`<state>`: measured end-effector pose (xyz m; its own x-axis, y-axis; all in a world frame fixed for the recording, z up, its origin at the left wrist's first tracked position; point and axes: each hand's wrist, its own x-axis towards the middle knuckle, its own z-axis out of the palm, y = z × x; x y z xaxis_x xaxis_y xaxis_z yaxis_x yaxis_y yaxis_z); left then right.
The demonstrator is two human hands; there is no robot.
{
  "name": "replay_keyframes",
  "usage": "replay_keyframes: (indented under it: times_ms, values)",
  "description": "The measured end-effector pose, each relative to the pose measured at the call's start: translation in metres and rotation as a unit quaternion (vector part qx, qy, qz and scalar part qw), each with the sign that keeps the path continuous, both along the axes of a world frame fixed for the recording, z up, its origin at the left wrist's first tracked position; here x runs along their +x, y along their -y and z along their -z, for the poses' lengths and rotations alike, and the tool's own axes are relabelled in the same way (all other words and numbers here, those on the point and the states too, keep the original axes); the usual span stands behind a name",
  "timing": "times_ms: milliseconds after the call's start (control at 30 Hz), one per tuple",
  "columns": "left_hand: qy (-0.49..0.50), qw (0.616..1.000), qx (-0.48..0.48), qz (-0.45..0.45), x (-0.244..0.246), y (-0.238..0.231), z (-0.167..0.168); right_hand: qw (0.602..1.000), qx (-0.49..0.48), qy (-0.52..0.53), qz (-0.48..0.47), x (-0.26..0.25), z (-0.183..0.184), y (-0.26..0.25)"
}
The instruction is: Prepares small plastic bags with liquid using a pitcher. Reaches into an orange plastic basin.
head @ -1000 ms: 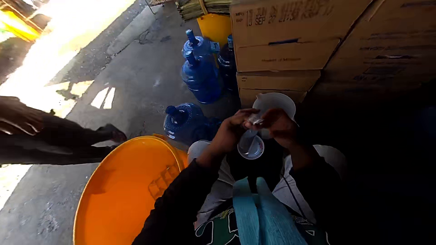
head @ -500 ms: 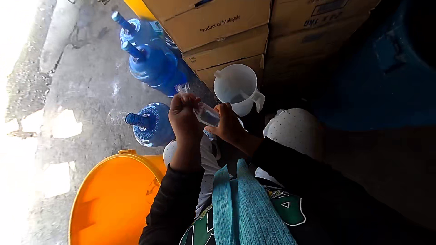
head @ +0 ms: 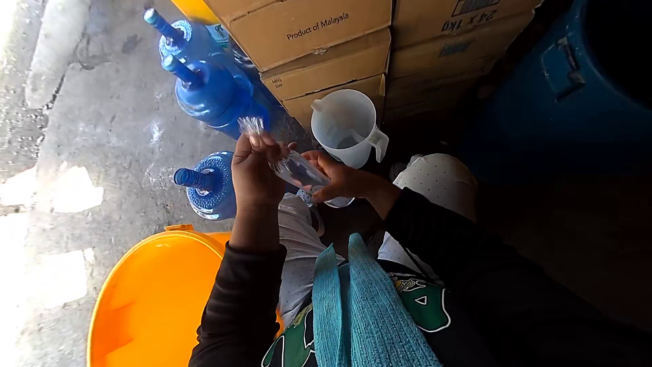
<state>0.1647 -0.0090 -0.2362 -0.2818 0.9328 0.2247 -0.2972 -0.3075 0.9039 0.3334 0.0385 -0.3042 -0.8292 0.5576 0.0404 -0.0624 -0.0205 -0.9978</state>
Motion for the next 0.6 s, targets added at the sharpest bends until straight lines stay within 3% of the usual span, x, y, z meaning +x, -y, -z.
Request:
replay_keyframes:
  times_ms: [67, 100, 167, 233, 267, 333, 433, 500, 600]
  values:
    - [0.005, 0.995, 0.044, 0.089, -0.012, 0.001, 0.001, 0.995, -0.028, -0.042, -0.090, 0.006, -0.005, -0.011]
    - [-0.025, 0.994, 0.053, 0.093, -0.013, 0.000, 0.001, 0.997, 0.006, -0.029, -0.072, 0.005, -0.006, -0.010]
    - [-0.123, 0.992, 0.038, 0.019, -0.004, 0.000, 0.000, 0.989, 0.135, 0.041, 0.046, -0.003, -0.003, 0.001]
    - [-0.170, 0.982, -0.005, -0.080, 0.013, -0.002, 0.001, 0.948, 0.238, 0.106, 0.183, -0.016, 0.005, 0.016]
    - [-0.162, 0.981, -0.018, -0.105, 0.018, -0.003, 0.003, 0.940, 0.240, 0.122, 0.210, -0.019, 0.007, 0.021]
    - [-0.100, 0.991, -0.017, -0.091, 0.019, -0.001, 0.006, 0.968, 0.154, 0.121, 0.158, -0.017, 0.002, 0.023]
    - [-0.039, 0.998, 0.009, 0.047, 0.009, 0.013, 0.018, 0.999, 0.015, 0.046, -0.006, 0.008, -0.006, 0.016]
    - [-0.082, 0.992, 0.009, 0.091, -0.003, 0.016, 0.020, 0.997, 0.051, 0.027, -0.059, 0.011, 0.009, 0.004]
    - [-0.231, 0.968, -0.091, -0.032, 0.014, 0.011, 0.002, 0.977, 0.159, 0.108, 0.087, -0.002, 0.008, 0.006]
